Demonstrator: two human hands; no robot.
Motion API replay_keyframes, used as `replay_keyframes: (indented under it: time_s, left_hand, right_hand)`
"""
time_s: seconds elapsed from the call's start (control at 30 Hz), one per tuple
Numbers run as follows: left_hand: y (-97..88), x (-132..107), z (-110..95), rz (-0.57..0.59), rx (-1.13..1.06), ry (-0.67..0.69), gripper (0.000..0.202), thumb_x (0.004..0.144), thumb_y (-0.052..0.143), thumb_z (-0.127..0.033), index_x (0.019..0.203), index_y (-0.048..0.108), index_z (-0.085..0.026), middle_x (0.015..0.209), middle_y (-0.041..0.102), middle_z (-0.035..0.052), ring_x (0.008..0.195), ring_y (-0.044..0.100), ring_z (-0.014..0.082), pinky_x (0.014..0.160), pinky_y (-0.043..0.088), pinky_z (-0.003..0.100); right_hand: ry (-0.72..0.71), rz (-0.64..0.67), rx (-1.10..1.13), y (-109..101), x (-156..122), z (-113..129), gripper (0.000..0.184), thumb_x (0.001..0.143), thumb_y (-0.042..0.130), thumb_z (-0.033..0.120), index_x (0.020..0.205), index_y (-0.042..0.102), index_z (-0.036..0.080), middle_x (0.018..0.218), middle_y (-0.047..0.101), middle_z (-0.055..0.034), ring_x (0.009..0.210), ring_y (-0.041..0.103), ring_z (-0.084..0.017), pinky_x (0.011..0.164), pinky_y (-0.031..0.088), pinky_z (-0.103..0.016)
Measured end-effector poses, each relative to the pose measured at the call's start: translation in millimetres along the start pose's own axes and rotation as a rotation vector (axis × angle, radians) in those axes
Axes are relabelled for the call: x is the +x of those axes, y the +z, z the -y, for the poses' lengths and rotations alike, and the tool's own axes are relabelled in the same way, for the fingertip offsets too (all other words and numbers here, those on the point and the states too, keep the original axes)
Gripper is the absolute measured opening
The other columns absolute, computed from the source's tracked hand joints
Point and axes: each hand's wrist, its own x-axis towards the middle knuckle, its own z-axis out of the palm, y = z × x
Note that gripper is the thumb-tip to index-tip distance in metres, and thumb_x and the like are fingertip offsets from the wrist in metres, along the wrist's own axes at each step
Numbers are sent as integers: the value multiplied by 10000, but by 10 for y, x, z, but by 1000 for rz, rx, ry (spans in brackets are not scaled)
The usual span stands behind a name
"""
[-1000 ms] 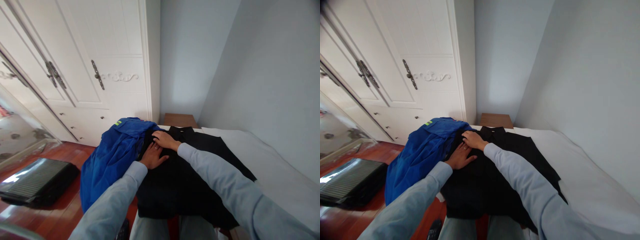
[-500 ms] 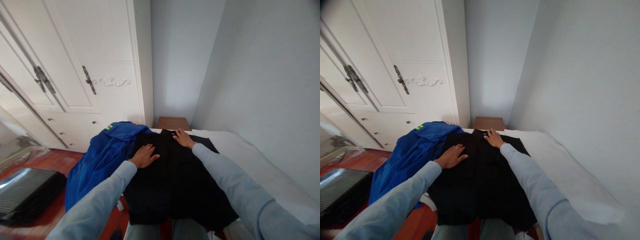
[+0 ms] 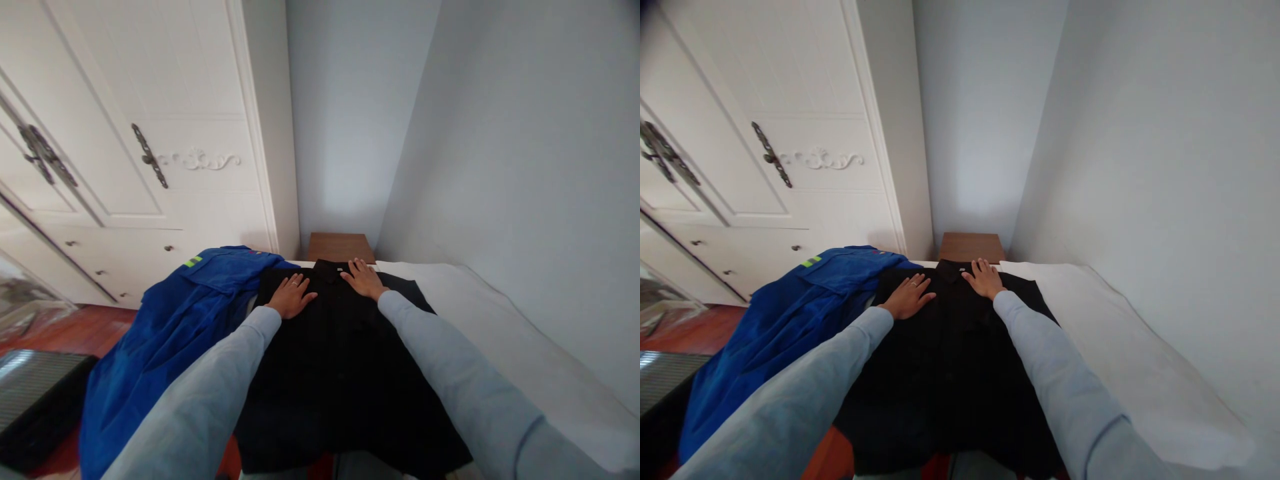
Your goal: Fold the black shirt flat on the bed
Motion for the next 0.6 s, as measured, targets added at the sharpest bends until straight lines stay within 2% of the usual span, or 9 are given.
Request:
replay_keyframes:
  time_s: [0.23,0.33,0.4,0.47,0.6]
  left_hand:
    - [90,0,42,-83,-32,15,688,1012,272,-579,1493,450,-120,1596,377,191,1505,293,311,1225,205,496]
    - [89,-5,56,-109,-139,27,696,994,320,-590,1489,442,-116,1584,398,193,1497,313,306,1225,212,496]
    - [69,-14,83,-203,-301,19,683,979,361,-585,1451,479,-105,1529,483,193,1450,406,290,1207,275,461]
    - [18,-35,122,-349,-455,-16,632,982,365,-556,1393,529,-105,1450,571,184,1371,508,267,1173,346,426]
    - [-204,-136,163,-578,-535,-61,519,996,336,-473,1243,613,-109,1320,645,184,1290,560,267,1154,371,444]
  right_hand:
    - [-35,-20,35,31,89,-80,822,984,187,682,1573,300,120,1670,210,-171,1549,128,-329,1228,109,-544]
    - [-50,-33,73,29,92,-95,802,987,225,668,1562,327,118,1663,229,-178,1547,140,-334,1225,119,-559]
    - [-64,-51,114,1,79,-92,780,996,260,633,1562,319,99,1655,249,-187,1544,162,-325,1232,137,-530]
    - [-69,-83,165,-58,44,-73,760,1010,264,584,1574,273,74,1650,255,-196,1541,190,-301,1237,167,-479]
    - [-72,-177,272,-260,-171,20,717,1033,208,523,1589,208,70,1643,274,-196,1531,237,-262,1240,194,-447]
